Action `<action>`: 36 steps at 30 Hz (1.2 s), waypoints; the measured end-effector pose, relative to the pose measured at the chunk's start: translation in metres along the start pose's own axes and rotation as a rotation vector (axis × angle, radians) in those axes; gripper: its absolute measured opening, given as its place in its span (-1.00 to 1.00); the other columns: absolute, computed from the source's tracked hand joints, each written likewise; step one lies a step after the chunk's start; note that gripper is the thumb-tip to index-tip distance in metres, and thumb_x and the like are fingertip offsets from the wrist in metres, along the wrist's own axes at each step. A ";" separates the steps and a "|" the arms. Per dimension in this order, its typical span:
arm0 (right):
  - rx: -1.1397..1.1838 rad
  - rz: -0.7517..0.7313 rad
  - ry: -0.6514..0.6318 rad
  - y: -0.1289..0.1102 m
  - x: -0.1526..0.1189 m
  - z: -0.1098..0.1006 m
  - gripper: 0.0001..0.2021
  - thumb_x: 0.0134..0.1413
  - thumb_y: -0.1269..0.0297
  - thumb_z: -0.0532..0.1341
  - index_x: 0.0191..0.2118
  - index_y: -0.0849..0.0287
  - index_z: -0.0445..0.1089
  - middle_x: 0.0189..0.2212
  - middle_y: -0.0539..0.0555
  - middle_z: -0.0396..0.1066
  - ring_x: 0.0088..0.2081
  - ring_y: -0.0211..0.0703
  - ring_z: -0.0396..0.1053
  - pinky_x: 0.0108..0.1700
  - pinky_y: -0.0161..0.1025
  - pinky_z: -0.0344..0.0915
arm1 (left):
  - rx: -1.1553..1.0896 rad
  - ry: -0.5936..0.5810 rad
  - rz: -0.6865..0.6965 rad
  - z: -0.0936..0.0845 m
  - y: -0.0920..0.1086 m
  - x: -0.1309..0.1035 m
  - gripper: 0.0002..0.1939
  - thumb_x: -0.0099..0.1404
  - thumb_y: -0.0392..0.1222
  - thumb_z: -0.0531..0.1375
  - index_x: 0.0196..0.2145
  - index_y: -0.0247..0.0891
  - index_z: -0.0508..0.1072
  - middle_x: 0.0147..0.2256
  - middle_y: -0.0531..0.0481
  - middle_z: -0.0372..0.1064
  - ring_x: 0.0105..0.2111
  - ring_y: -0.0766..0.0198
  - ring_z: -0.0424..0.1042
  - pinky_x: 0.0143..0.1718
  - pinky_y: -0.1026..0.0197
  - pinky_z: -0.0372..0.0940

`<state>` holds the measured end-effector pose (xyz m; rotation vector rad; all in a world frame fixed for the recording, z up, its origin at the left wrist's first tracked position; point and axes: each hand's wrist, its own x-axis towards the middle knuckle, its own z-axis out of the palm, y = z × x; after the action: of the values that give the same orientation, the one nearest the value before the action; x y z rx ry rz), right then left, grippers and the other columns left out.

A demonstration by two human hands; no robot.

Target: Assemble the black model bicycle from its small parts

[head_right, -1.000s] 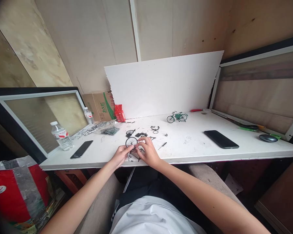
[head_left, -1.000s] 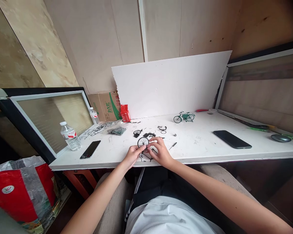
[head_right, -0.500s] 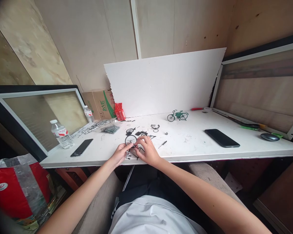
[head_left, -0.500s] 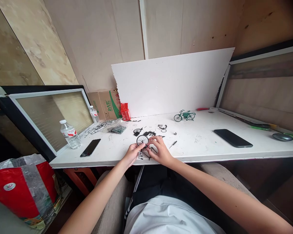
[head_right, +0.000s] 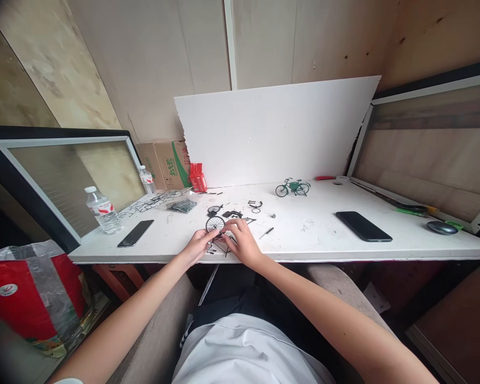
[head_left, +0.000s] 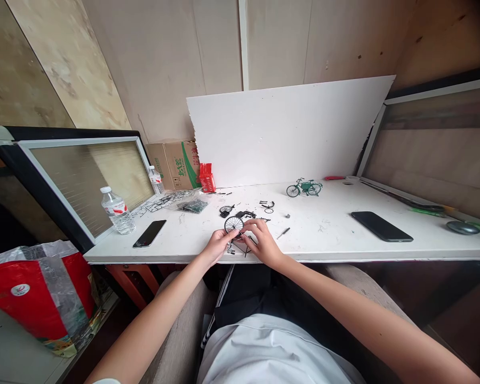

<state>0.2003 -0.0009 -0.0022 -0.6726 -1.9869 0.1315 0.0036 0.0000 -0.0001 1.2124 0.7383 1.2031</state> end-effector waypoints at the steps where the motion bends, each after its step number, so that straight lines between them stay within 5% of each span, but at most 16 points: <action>1: 0.007 0.000 -0.002 0.000 0.000 0.000 -0.82 0.43 0.25 0.15 0.06 -0.05 0.38 0.03 0.17 0.37 0.09 0.10 0.36 0.13 0.13 0.39 | 0.005 -0.004 0.000 0.000 0.000 0.000 -0.55 0.16 0.11 0.48 -0.18 -0.32 0.64 -0.21 -0.17 0.61 -0.14 0.08 0.56 -0.09 0.14 0.38; 11: 0.062 0.026 0.019 0.003 -0.003 0.002 -0.89 0.42 0.21 0.18 -0.01 -0.02 0.35 -0.08 0.13 0.44 -0.03 0.08 0.40 0.05 0.08 0.38 | 0.081 -0.016 0.032 0.000 0.000 -0.001 -0.55 0.18 0.13 0.46 -0.20 -0.34 0.63 -0.27 -0.15 0.60 -0.30 0.17 0.54 -0.16 0.16 0.42; 36: 0.130 -0.018 0.035 -0.001 -0.003 0.001 -0.93 0.40 0.29 0.21 -0.06 0.02 0.38 -0.13 0.13 0.42 -0.06 0.02 0.37 0.06 0.05 0.33 | 0.116 -0.024 0.063 -0.007 -0.009 0.003 -0.57 0.22 0.09 0.45 -0.19 -0.37 0.62 -0.24 -0.14 0.58 -0.31 0.21 0.53 -0.18 0.17 0.43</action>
<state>0.2001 -0.0029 -0.0048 -0.5696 -1.9319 0.2351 0.0005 0.0052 -0.0097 1.3525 0.7656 1.2087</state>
